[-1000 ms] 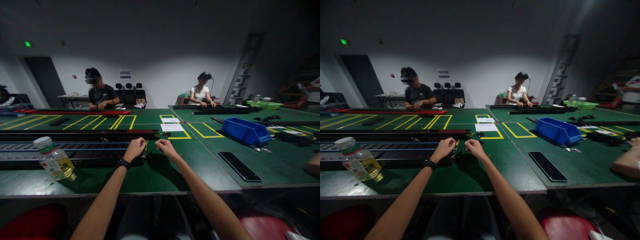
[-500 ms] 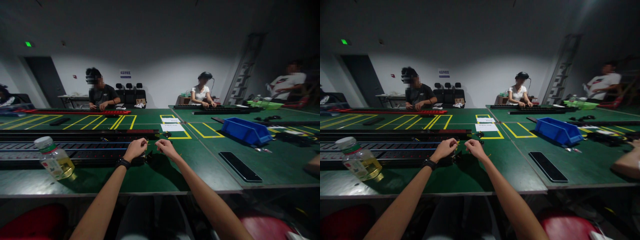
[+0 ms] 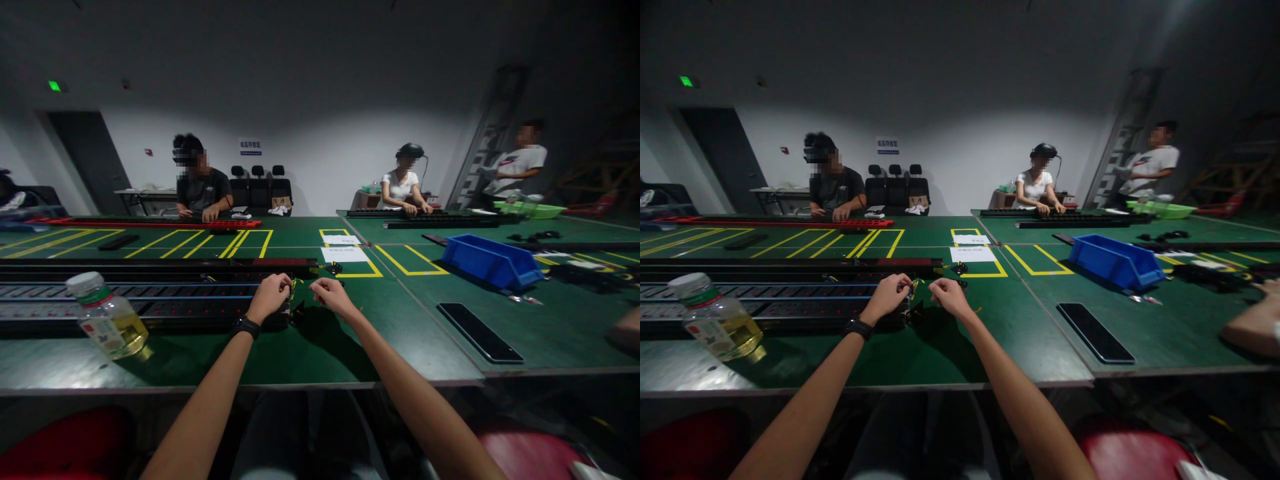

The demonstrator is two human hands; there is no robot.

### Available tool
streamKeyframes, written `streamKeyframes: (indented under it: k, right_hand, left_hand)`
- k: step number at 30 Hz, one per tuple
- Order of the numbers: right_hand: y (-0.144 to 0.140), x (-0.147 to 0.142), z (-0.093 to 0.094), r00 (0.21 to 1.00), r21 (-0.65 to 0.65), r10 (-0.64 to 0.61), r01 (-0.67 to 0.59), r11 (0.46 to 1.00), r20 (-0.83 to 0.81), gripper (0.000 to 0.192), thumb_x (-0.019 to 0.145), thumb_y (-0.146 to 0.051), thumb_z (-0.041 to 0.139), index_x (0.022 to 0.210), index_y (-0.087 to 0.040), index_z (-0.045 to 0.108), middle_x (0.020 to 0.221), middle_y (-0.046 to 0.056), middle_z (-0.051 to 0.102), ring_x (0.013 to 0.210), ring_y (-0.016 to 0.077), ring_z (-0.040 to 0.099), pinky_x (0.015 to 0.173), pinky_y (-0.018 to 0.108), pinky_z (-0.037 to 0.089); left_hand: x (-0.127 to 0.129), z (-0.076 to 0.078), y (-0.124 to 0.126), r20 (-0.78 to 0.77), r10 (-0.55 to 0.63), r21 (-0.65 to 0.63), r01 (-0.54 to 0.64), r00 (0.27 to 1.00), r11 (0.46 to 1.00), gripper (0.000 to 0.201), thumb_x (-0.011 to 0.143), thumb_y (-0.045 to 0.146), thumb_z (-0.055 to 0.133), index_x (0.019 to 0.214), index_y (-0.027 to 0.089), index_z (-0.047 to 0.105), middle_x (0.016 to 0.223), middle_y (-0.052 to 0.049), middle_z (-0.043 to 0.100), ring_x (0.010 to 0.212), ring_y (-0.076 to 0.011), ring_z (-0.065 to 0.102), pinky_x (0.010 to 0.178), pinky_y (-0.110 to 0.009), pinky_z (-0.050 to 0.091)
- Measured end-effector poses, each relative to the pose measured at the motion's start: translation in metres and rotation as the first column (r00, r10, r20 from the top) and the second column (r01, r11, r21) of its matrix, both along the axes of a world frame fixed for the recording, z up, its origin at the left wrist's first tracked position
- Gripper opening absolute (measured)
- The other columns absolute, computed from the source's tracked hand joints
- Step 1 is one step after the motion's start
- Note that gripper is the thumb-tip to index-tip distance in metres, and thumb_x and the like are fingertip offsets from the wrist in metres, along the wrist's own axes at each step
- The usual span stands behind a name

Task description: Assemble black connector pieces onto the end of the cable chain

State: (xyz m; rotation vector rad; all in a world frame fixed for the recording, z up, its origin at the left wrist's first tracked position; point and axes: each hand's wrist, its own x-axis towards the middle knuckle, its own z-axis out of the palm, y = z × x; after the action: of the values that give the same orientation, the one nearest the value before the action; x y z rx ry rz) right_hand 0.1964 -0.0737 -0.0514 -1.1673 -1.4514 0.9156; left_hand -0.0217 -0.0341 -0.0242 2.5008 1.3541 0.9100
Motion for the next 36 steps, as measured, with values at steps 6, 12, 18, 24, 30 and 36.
streamKeyframes:
  k: [6,12,18,24,30,36]
  right_hand:
    - [0.001,0.000,-0.002,1.000,0.021,-0.002,0.002,1.000,0.006,0.024,0.085,-0.043,0.065,0.081,-0.019,0.067,0.061,0.000,0.064,0.049,0.0112,0.051,0.048,0.022,0.037]
    - [0.000,0.001,-0.003,1.000,0.031,0.001,-0.002,1.000,0.029,0.025,0.085,-0.043,0.063,0.081,-0.019,0.067,0.061,0.000,0.064,0.049,0.0113,0.052,0.049,0.023,0.037]
    - [0.001,0.001,-0.004,0.999,0.038,0.004,-0.005,0.999,0.034,0.023,0.087,-0.041,0.062,0.082,-0.019,0.067,0.062,0.000,0.065,0.050,0.0115,0.053,0.050,0.023,0.039]
    - [0.002,0.001,-0.006,0.999,0.042,0.011,-0.013,0.999,0.044,0.024,0.087,-0.041,0.061,0.083,-0.018,0.067,0.062,0.000,0.065,0.051,0.0114,0.052,0.049,0.022,0.039]
    - [0.004,0.001,-0.008,0.998,0.064,0.002,-0.007,0.998,0.066,0.025,0.088,-0.041,0.061,0.083,-0.018,0.067,0.063,0.001,0.065,0.050,0.0113,0.052,0.049,0.022,0.038]
    - [0.005,0.002,-0.011,0.997,0.073,0.002,-0.007,0.997,0.080,0.026,0.089,-0.042,0.060,0.084,-0.018,0.067,0.064,0.001,0.066,0.050,0.0113,0.053,0.049,0.022,0.038]
  left_hand:
    - [-0.001,0.000,-0.001,0.023,-0.031,-0.022,0.031,0.999,0.999,0.018,0.093,0.027,0.059,0.099,0.022,0.075,0.096,-0.006,0.078,0.087,-0.0200,0.071,0.081,-0.029,0.054]
    - [0.000,0.001,-0.002,0.027,-0.030,-0.034,0.031,0.999,0.999,0.016,0.094,0.028,0.058,0.099,0.023,0.073,0.099,-0.005,0.078,0.092,-0.0203,0.072,0.082,-0.029,0.053]
    - [0.000,0.001,-0.003,0.000,-0.006,-0.043,0.006,1.000,0.999,0.014,0.094,0.029,0.060,0.099,0.023,0.071,0.097,-0.005,0.078,0.088,-0.0197,0.071,0.081,-0.029,0.052]
    - [0.001,0.000,-0.003,-0.023,0.014,-0.034,-0.015,1.000,0.999,0.012,0.094,0.028,0.060,0.098,0.022,0.070,0.096,-0.005,0.076,0.087,-0.0193,0.070,0.081,-0.029,0.052]
    - [0.003,0.004,-0.007,-0.067,0.047,-0.024,-0.049,0.997,0.999,0.012,0.094,0.027,0.059,0.098,0.022,0.069,0.097,-0.006,0.075,0.087,-0.0194,0.069,0.082,-0.029,0.051]
    - [0.006,0.010,-0.016,-0.148,0.101,-0.025,-0.106,0.984,0.994,0.014,0.096,0.030,0.057,0.100,0.023,0.068,0.101,-0.007,0.074,0.089,-0.0203,0.069,0.076,-0.028,0.048]
